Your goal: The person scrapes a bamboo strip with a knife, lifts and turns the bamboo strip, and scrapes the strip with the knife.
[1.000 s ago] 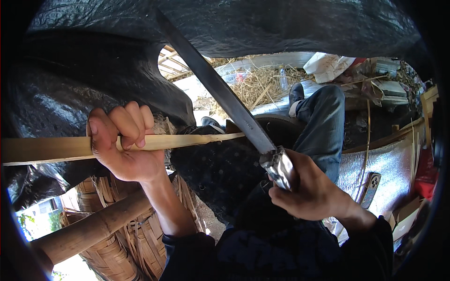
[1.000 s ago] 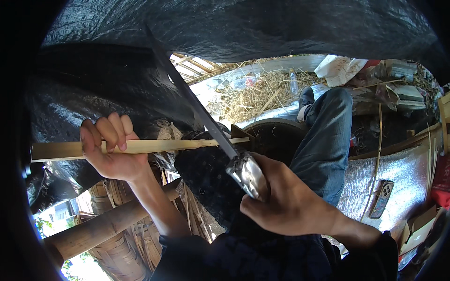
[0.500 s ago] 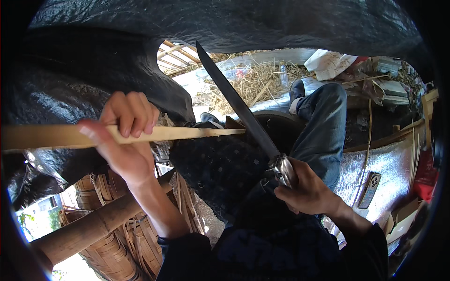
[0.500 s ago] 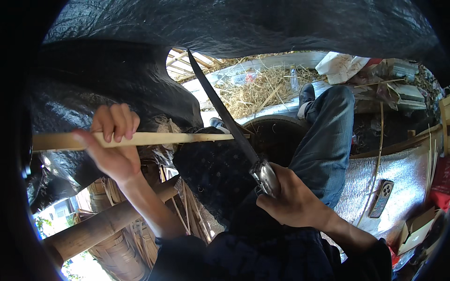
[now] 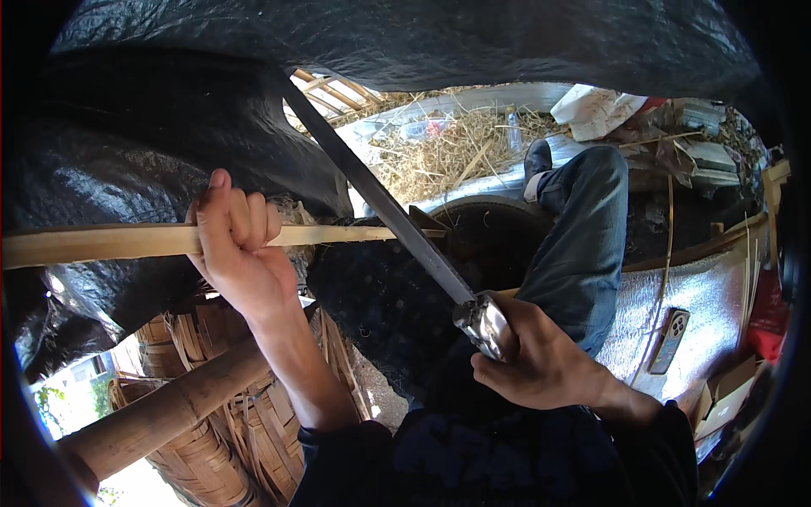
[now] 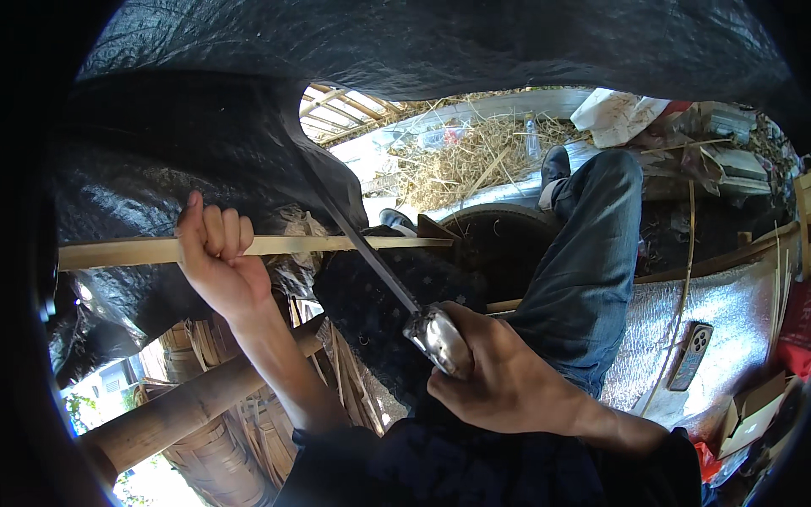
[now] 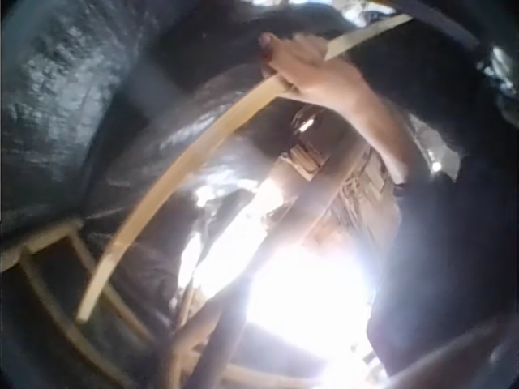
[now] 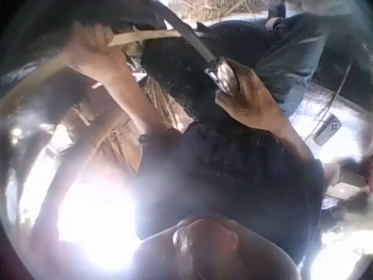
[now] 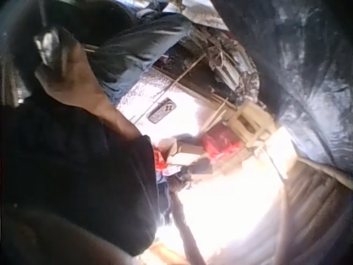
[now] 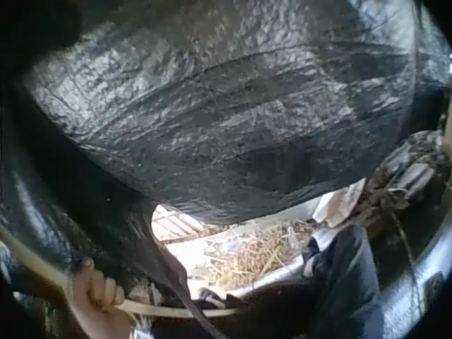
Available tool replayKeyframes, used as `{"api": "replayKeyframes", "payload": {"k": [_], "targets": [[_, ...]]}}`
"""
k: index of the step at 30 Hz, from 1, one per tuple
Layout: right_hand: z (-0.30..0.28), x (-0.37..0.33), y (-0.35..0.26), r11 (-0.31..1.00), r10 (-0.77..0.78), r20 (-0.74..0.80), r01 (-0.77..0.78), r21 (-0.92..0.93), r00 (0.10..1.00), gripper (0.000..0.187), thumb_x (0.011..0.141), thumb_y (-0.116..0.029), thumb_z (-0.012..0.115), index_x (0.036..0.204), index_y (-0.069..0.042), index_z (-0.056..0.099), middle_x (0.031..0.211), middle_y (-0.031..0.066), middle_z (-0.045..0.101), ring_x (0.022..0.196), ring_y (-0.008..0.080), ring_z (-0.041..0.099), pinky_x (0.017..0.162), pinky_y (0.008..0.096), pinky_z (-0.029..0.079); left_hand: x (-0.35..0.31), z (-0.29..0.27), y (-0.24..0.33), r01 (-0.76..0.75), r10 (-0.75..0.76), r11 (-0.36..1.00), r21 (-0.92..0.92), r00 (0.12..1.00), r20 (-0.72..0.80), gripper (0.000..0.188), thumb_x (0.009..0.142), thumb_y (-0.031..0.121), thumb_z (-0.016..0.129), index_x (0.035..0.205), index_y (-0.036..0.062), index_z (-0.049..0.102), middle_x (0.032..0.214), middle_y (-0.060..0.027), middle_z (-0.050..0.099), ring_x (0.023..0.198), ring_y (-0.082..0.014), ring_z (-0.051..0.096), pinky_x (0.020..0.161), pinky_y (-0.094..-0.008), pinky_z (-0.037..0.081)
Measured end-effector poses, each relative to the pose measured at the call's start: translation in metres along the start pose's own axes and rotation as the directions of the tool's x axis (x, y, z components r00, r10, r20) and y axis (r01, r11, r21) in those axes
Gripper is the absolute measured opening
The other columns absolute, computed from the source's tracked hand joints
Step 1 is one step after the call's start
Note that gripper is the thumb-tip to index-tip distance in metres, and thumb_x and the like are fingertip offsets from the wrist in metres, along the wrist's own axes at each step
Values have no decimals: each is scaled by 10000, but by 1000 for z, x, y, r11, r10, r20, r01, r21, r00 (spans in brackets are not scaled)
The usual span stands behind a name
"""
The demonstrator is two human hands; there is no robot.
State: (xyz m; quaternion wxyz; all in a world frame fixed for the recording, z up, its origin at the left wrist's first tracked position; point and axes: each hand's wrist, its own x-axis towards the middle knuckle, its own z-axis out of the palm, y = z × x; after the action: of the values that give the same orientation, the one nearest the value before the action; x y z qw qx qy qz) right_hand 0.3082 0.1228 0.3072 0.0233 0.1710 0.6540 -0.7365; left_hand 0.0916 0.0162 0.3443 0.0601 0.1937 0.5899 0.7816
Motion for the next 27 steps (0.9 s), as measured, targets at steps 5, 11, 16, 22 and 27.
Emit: {"api": "replayKeyframes", "payload": {"k": [5,11,16,22,27], "targets": [[13,7,20,981,172,135,-182,64,976,287,686,-104,560,925,8,449,671,118,476,611,223,495,570,347,404,-7,31,-2,-6,39,988,152,975,-221,259,811,29,462,567,81,392,461,51,154,400,-37,124,383,-220,120],[7,11,9,991,54,72,-45,-127,996,299,698,-117,567,931,16,435,672,136,474,603,265,502,569,345,406,-8,33,-6,-73,94,989,127,981,-168,350,748,-43,502,524,110,281,452,70,216,375,-10,134,368,-220,96],[1,8,-7,997,14,40,-11,-80,999,291,695,-104,561,924,13,425,661,130,462,568,257,487,542,353,392,-11,32,-5,-80,113,983,168,973,-202,371,741,-63,494,535,121,246,457,70,216,381,-9,137,370,-217,95],[18,10,40,989,145,188,-135,-62,971,403,681,-69,575,1031,30,404,690,159,503,610,282,536,570,355,427,-15,41,-8,-93,136,973,213,970,-202,368,740,-69,476,538,123,235,455,69,216,388,-6,145,373,-214,96],[19,5,36,967,-168,-24,160,-197,986,448,679,-81,613,1043,53,388,709,186,522,611,324,555,558,364,449,-12,41,-6,-73,106,982,174,976,-191,370,743,-48,499,534,123,246,455,67,225,393,-9,149,384,-215,111]]}}
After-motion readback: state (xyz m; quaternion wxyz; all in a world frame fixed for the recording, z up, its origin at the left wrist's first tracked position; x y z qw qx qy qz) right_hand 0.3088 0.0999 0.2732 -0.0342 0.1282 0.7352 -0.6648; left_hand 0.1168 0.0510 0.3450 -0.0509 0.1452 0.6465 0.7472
